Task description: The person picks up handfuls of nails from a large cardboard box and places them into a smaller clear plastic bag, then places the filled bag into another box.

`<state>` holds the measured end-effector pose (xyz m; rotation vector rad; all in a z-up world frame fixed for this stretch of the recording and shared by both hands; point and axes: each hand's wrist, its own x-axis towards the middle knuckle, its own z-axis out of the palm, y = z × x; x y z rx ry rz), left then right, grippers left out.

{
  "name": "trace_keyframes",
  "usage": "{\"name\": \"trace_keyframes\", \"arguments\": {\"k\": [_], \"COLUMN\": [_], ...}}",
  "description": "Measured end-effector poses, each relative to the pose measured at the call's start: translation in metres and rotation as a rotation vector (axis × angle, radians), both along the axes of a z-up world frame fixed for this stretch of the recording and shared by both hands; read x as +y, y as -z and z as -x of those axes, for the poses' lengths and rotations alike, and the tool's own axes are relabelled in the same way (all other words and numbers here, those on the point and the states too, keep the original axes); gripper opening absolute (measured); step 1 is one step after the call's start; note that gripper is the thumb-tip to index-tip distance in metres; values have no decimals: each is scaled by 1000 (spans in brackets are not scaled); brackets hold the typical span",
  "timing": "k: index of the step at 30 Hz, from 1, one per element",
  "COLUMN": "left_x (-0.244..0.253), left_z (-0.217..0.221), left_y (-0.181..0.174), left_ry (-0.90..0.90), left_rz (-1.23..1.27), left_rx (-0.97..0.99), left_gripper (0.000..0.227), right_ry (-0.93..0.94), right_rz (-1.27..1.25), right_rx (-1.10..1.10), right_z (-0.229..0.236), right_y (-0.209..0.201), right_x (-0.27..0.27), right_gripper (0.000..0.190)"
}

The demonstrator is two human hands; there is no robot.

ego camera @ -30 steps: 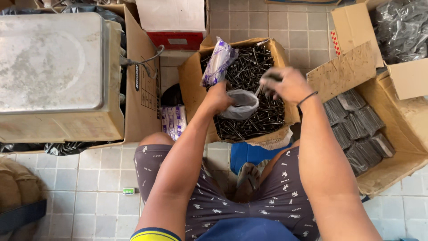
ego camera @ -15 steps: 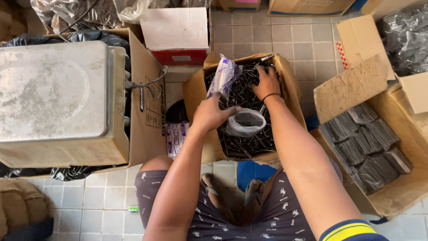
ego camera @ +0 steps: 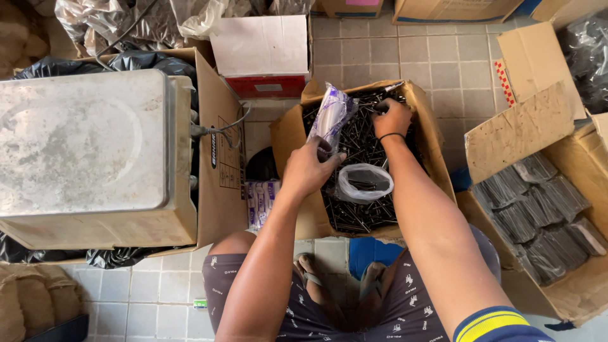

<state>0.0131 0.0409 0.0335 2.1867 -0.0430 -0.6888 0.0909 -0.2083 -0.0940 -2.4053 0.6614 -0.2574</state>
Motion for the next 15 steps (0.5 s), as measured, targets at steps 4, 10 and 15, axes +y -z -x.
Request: {"name": "trace_keyframes", "arguments": {"k": [4,10,15], "left_x": [0,0,-3], "left_z": [1,5,2], "left_y": [-9,-6,-13], "left_ry": [-9,3,-31], "left_rz": [37,74,52], "left_rx": [-6,-46,-44], "left_gripper": [56,55,51], "right_ry": [-35,-78,-82], "right_rz": [163,215,215], "right_rx": [-46,67,-58], "right_z": [11,11,12], "right_y": [0,-6,-5], "right_x": [14,10,1], "right_gripper": [20,34,10]}}
